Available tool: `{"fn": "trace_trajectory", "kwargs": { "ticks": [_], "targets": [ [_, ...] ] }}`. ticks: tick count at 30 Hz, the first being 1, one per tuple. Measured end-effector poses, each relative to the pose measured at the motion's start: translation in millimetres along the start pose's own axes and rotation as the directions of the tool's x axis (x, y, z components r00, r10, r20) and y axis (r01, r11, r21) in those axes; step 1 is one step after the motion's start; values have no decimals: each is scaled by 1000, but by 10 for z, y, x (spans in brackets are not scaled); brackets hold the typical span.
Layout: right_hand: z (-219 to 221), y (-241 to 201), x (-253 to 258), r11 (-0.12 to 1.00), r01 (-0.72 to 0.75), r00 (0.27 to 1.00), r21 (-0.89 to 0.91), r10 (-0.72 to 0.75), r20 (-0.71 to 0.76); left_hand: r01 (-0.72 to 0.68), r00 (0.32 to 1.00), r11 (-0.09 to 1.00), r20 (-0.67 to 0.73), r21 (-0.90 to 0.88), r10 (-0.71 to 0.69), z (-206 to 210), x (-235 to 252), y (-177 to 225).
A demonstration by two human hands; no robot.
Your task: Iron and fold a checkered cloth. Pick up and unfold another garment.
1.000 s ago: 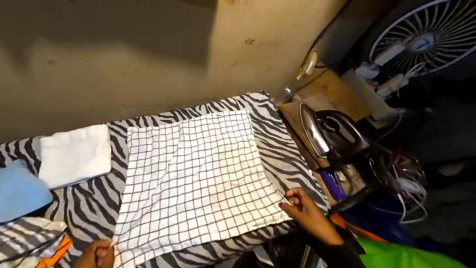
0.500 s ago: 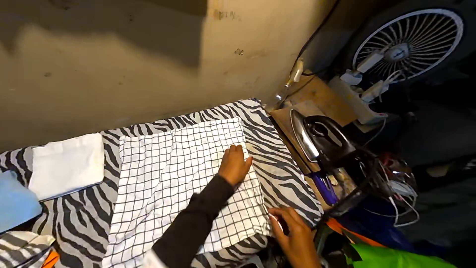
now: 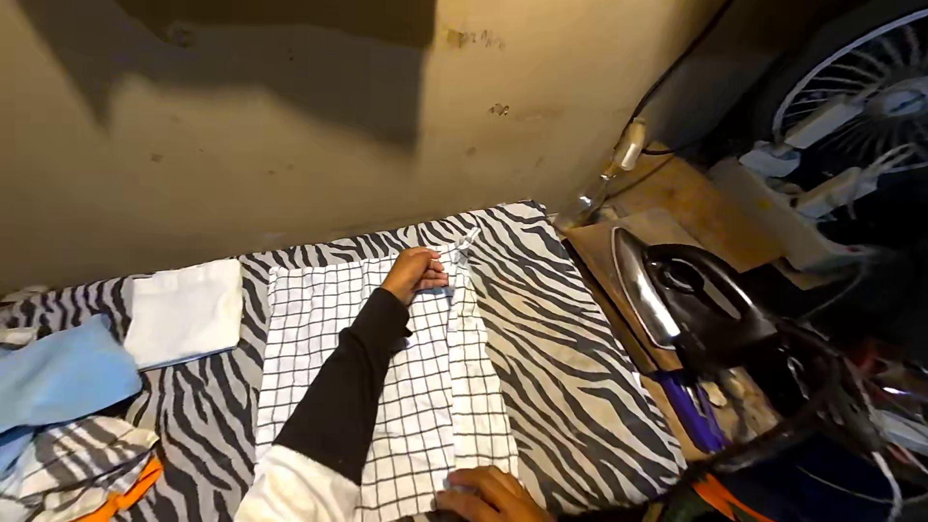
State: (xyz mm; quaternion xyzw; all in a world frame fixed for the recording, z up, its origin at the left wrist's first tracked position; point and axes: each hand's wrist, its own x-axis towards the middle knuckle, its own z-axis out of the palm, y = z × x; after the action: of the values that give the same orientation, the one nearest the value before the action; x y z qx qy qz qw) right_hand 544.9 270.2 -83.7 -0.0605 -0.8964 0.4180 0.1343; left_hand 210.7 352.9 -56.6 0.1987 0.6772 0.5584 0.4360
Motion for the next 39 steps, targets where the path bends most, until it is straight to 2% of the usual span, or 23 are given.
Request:
{"fn": "trace_trajectory", "kwargs": {
  "ticks": [1, 2, 4, 6, 8, 10, 11, 13, 15, 17, 18, 21, 23, 26, 28, 31, 33, 36, 38, 39],
  "targets": [
    [-115, 22, 37, 999, 15, 1000, -52, -16, -5, -1, 999, 999, -49, 34, 3, -150, -136, -33],
    [-333, 83, 62, 988, -5, 996, -153, -9, -93, 8, 997, 996, -82, 93, -1, -246, -298, -96],
    [-1039, 323, 145, 897, -170, 931, -409, 10, -365, 41, 998, 975, -49, 218, -31, -274, -651, -257],
    [-1817, 604, 226, 686, -431, 832, -586, 51, -552, 72, 995, 944, 48, 321, -92, -180, -868, -342],
    [-2292, 797, 294, 504, -658, 724, -559, 220, -654, 86, 992, 915, 46, 395, -114, -44, -866, -384],
    [-2501, 840, 488, 328, -805, 593, -494, 441, -674, 85, 995, 847, -7, 525, -95, 67, -720, -393],
    [-2552, 829, 583, 283, -836, 547, -471, 510, -664, 96, 994, 806, -16, 584, -107, 118, -672, -378],
    [-2668, 836, 693, 285, -845, 526, -452, 594, -609, 112, 989, 762, 6, 637, -150, 197, -653, -387],
    [-2812, 870, 697, 359, -856, 514, -373, 675, -529, 102, 985, 777, 44, 621, -165, 215, -696, -433],
    [-2751, 701, 691, 436, -857, 515, -275, 729, -450, 99, 987, 809, 43, 579, -152, 165, -746, -429],
    [-2582, 480, 726, 462, -843, 538, -277, 721, -436, 103, 989, 821, 29, 562, -144, 125, -762, -408],
    [-1758, -234, 676, 490, -781, 623, -387, 661, -419, 115, 990, 842, 13, 528, -143, 32, -803, -459],
    [-1221, -503, 612, 522, -738, 666, -427, 662, -344, 91, 993, 839, 17, 536, -119, 6, -816, -467],
    [-685, -544, 745, 489, -753, 617, -441, 757, -213, 36, 998, 774, 19, 633, -62, -62, -835, -409],
    [-598, -414, 990, 456, -790, 575, -411, 784, -235, 24, 999, 729, 19, 684, -50, -148, -839, -375],
    [-599, -343, 1273, 398, -830, 508, -390, 828, -237, 33, 999, 745, 1, 666, -45, -175, -860, -498],
    [-541, -400, 1289, 439, -801, 542, -407, 821, -181, 31, 998, 733, 21, 679, -61, -222, -860, -454],
    [-626, -378, 1437, 450, -790, 548, -416, 823, -151, 14, 999, 717, 22, 697, -41, -261, -790, -331],
    [-641, -322, 1552, 429, -808, 523, -404, 838, -156, -7, 997, 713, -48, 701, 57, -299, -679, -302],
    [-619, -313, 1547, 440, -805, 533, -397, 831, -159, -20, 989, 715, -93, 699, 118, -330, -590, -244]
  ]
}}
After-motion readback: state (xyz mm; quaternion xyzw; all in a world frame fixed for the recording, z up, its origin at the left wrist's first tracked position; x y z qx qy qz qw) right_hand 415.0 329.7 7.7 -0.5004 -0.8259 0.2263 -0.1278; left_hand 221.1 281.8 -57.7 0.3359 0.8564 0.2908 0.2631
